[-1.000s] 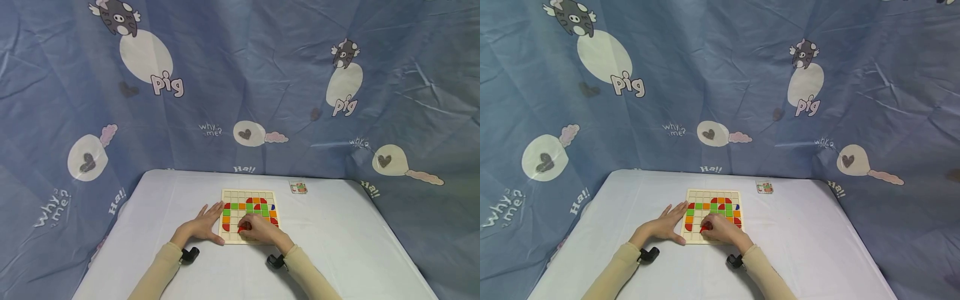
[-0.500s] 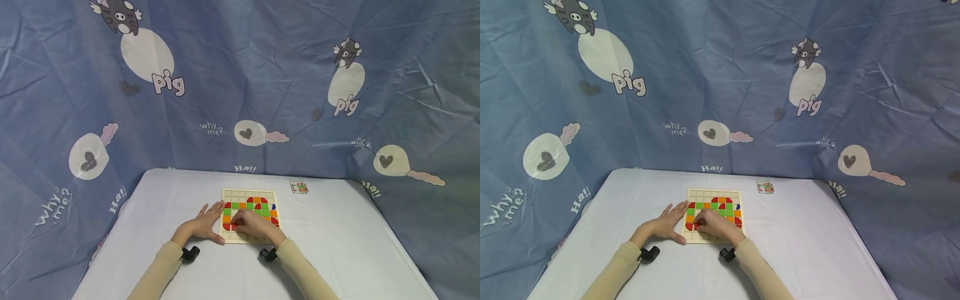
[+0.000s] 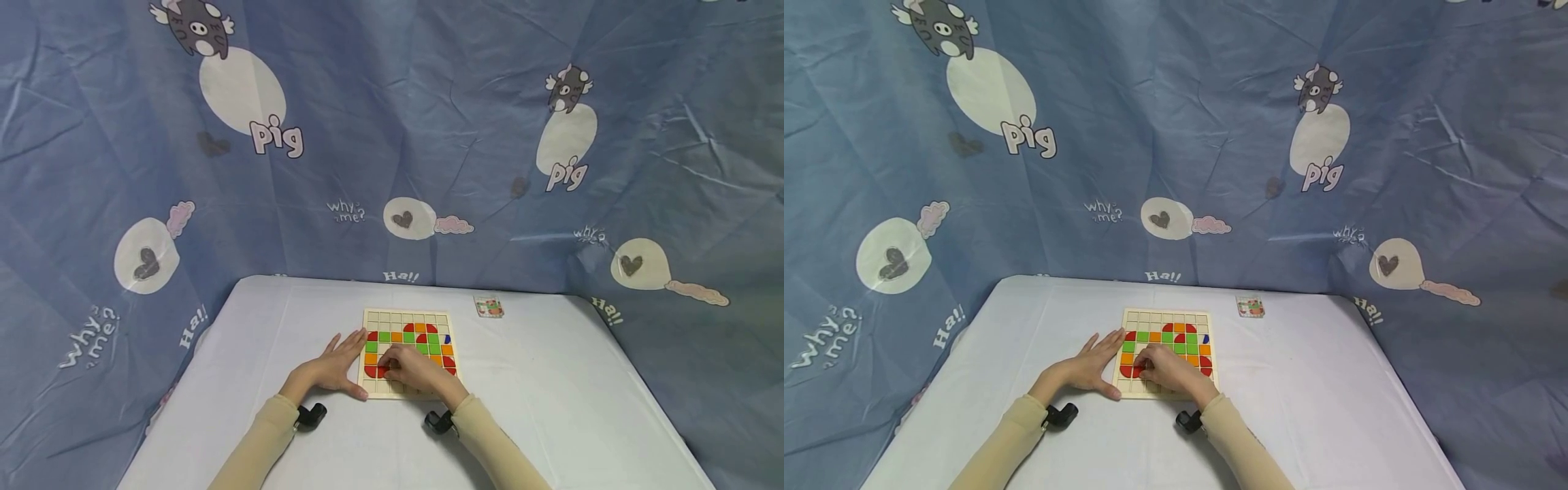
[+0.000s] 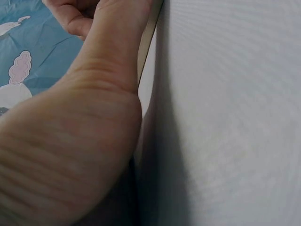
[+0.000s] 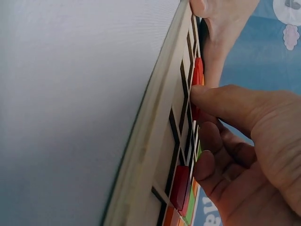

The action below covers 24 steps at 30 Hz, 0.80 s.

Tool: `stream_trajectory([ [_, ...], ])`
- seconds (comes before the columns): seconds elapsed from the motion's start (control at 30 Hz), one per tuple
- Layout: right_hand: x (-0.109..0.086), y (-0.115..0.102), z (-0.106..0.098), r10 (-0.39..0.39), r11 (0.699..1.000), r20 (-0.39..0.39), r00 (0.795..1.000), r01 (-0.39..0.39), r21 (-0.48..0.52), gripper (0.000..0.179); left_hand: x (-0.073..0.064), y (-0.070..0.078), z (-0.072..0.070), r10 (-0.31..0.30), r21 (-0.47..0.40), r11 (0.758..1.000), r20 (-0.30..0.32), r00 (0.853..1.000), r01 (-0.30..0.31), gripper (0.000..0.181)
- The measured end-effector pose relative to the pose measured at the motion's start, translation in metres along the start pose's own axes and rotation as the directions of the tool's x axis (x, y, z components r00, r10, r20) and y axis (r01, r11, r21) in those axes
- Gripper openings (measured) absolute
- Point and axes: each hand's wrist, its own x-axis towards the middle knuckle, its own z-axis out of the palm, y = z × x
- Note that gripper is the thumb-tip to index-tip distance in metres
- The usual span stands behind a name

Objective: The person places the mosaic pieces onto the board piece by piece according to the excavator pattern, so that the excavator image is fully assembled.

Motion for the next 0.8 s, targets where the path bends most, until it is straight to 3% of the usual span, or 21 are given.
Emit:
stream_trajectory([
  [0.37,0.0026,0.0006,0.0034,0.058,0.996,-0.005,0.998,-0.058,0.074,0.015,-0.0020,0.0003,-0.0011,-0.012,0.001,1.000,0.000,1.000,0.012,0.133],
  [0.67,0.0032,-0.0006,0.0036,0.039,0.998,-0.007,0.999,-0.039,0.059,0.017,-0.0020,-0.0028,0.0000,-0.010,0.017,1.000,0.007,1.000,0.010,0.132],
  [0.8,-0.0033,-0.0001,-0.0004,0.070,0.988,-0.012,0.997,-0.067,0.142,0.020,-0.0022,-0.0015,0.0003,0.001,0.006,1.000,0.003,1.000,-0.001,0.131],
])
